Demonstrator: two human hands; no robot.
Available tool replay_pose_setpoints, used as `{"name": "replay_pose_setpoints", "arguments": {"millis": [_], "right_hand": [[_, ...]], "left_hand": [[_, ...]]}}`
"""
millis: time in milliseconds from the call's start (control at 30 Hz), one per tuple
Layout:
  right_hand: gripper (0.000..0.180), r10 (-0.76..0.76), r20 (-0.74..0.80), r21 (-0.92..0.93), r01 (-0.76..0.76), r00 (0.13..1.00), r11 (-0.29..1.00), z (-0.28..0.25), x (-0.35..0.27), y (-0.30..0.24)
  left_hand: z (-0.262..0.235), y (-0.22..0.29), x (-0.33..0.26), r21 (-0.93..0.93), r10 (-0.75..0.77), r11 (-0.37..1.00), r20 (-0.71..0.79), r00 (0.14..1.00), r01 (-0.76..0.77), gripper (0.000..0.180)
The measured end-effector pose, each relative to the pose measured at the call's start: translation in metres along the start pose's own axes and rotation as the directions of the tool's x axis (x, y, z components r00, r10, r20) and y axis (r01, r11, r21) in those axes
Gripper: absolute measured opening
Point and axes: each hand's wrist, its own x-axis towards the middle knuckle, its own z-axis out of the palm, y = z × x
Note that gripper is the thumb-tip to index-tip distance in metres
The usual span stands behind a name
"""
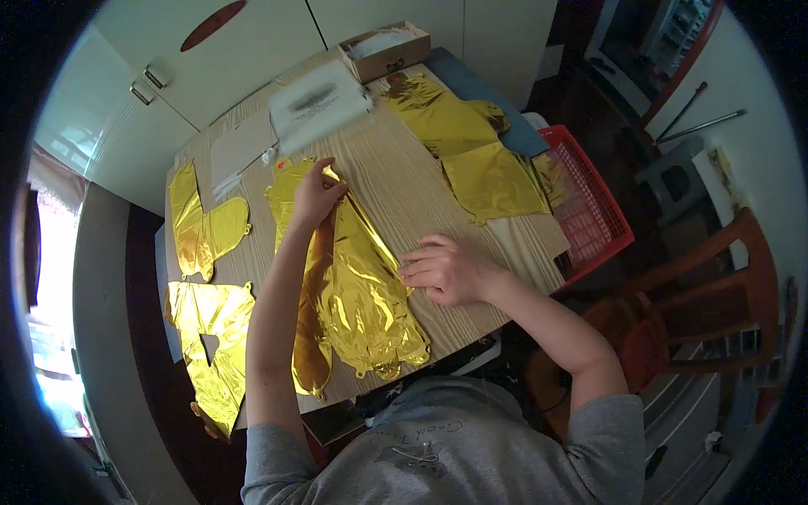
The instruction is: Folding gold-colored foil letter balloons into a flat shape on a table and preparing them for packaging.
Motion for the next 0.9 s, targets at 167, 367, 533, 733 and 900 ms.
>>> {"name": "replay_pose_setpoints", "arguments": {"millis": [167, 367, 533, 733, 900], "right_hand": [[0.034, -0.003, -0.015, 0.024, 0.003, 1.0, 1.0, -0.002, 0.002, -0.002], [0.029, -0.015, -0.036, 0.011, 0.015, 0.999, 1.0, -0.001, 0.002, -0.001], [0.029, -0.027, -0.04, 0.015, 0.027, 0.999, 1.0, 0.001, 0.002, 0.002], [0.027, -0.023, -0.038, 0.012, 0.024, 0.999, 1.0, -0.002, 0.004, -0.001], [0.026, -0.023, -0.042, 0.018, 0.023, 0.999, 1.0, -0.002, 0.004, -0.001]], "left_hand": [[0.001, 0.005, 0.0, 0.038, -0.008, 0.999, -0.007, 1.0, 0.008, 0.06], [-0.003, 0.027, -0.02, 0.35, 0.207, 0.925, -0.135, 0.969, -0.149, 0.058], [-0.016, 0.053, -0.078, 0.493, 0.476, 0.725, 0.146, 0.867, -0.481, 0.059], [-0.014, 0.05, -0.11, 0.535, 0.289, 0.752, 0.257, 0.922, -0.385, 0.07], [-0.01, 0.048, -0.108, 0.512, 0.283, 0.77, 0.26, 0.923, -0.38, 0.074]]}}
